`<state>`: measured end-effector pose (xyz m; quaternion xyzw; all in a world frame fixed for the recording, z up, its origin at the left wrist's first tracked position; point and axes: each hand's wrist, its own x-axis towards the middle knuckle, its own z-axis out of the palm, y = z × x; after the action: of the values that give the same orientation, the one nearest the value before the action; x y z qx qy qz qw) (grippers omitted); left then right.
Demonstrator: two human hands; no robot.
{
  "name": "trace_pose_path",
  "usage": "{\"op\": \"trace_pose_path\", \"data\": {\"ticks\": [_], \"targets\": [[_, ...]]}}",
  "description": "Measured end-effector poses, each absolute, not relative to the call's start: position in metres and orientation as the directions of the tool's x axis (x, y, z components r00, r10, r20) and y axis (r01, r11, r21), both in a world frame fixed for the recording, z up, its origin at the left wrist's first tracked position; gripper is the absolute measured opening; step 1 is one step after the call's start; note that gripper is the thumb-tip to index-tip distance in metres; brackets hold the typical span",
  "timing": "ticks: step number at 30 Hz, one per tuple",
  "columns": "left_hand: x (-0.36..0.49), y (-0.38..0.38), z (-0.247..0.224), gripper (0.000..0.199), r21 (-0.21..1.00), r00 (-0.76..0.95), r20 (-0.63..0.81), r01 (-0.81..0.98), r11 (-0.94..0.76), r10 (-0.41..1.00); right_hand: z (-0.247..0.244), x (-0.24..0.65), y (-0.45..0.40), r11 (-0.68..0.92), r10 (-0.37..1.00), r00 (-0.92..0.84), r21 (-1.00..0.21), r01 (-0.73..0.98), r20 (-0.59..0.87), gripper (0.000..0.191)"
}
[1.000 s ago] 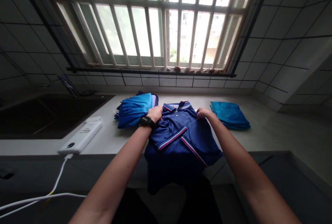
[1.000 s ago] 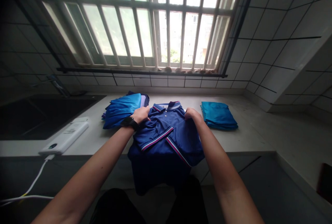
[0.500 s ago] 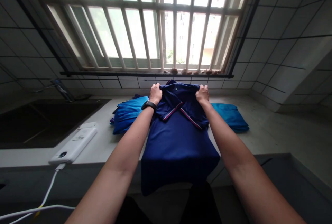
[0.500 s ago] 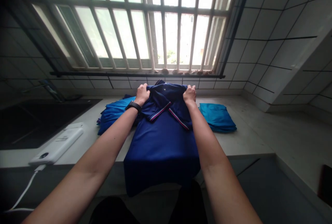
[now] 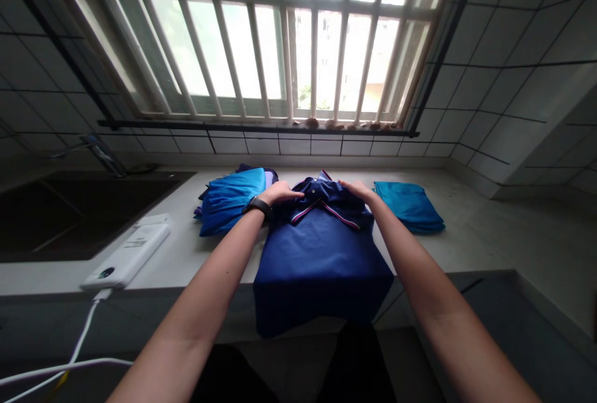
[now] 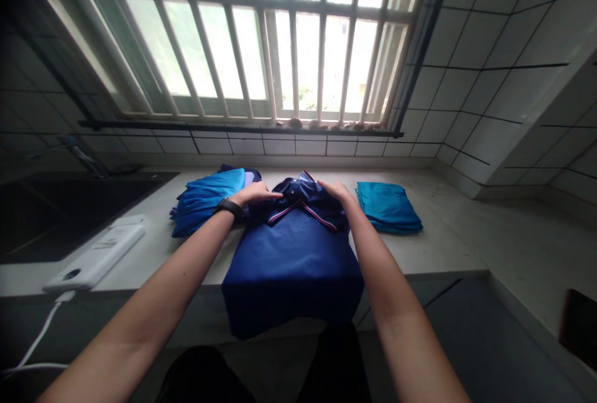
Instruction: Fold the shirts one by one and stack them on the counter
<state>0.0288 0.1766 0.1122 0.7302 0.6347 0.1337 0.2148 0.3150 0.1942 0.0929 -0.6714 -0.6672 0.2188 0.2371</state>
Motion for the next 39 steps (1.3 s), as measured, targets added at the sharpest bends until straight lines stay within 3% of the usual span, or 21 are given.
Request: {"op": "trace_pose_path", "data": {"ticks": [4,6,9,11,14,15,17,19,21,24,29,33,39], "targets": [[0.037,0.174,0.117,0.022,0.524,0.113,0.037,0.844,-0.116,0.993,0.093,0.304,0.192,-0.033,0.999,0.05,-0.692,0.721,0.005,0.011],[0.04,0.171,0.122,0.019,0.604,0.002,0.16,0.791,-0.1,0.987,0.098,0.3,0.186,0.015,0.994,0.072,-0.76,0.649,0.081,0.002],[0.035,0.153,0.129,0.019,0.688,-0.14,0.309,0.716,-0.119,0.941,0.107,0.305,0.167,0.223,0.956,0.073,-0.87,0.44,0.283,0.013],[0.024,0.129,0.127,0.019,0.678,-0.14,0.339,0.722,-0.138,0.93,0.108,0.319,0.144,0.327,0.939,-0.018,-0.874,0.36,0.345,0.017],[0.002,0.077,0.106,0.018,0.673,-0.085,0.318,0.722,-0.162,0.944,0.098,0.348,0.097,0.336,0.919,-0.356,-0.81,0.48,0.171,0.016],[-0.005,0.058,0.096,0.016,0.682,-0.002,0.283,0.704,-0.199,0.959,0.093,0.356,0.08,0.362,0.881,-0.462,-0.771,0.524,0.1,0.028],[-0.015,0.025,0.074,0.031,0.668,0.173,0.193,0.698,-0.258,0.966,0.08,0.367,0.048,0.421,0.836,-0.548,-0.65,0.632,0.009,0.054],[-0.018,0.003,0.058,0.051,0.613,0.295,0.129,0.727,-0.31,0.947,0.069,0.368,0.019,0.46,0.838,-0.546,-0.523,0.718,-0.012,0.07],[-0.018,-0.008,0.049,0.062,0.548,0.338,0.128,0.76,-0.351,0.932,0.06,0.36,-0.004,0.486,0.845,-0.535,-0.437,0.757,0.013,0.071],[-0.017,-0.013,0.046,0.059,0.48,0.381,0.16,0.776,-0.409,0.911,0.047,0.343,-0.027,0.538,0.824,-0.566,-0.366,0.759,0.036,0.065],[-0.02,-0.013,0.043,0.055,0.433,0.456,0.133,0.772,-0.465,0.88,0.026,0.326,-0.032,0.539,0.836,-0.548,-0.231,0.81,0.033,0.073],[-0.012,-0.005,0.043,0.059,0.406,0.443,0.08,0.804,-0.435,0.893,0.024,0.327,-0.024,0.538,0.835,-0.551,-0.197,0.819,-0.011,0.064],[0.006,0.022,0.058,0.065,0.355,0.458,0.022,0.827,-0.435,0.889,0.032,0.334,-0.013,0.546,0.805,-0.585,-0.262,0.796,-0.098,0.058]]}}
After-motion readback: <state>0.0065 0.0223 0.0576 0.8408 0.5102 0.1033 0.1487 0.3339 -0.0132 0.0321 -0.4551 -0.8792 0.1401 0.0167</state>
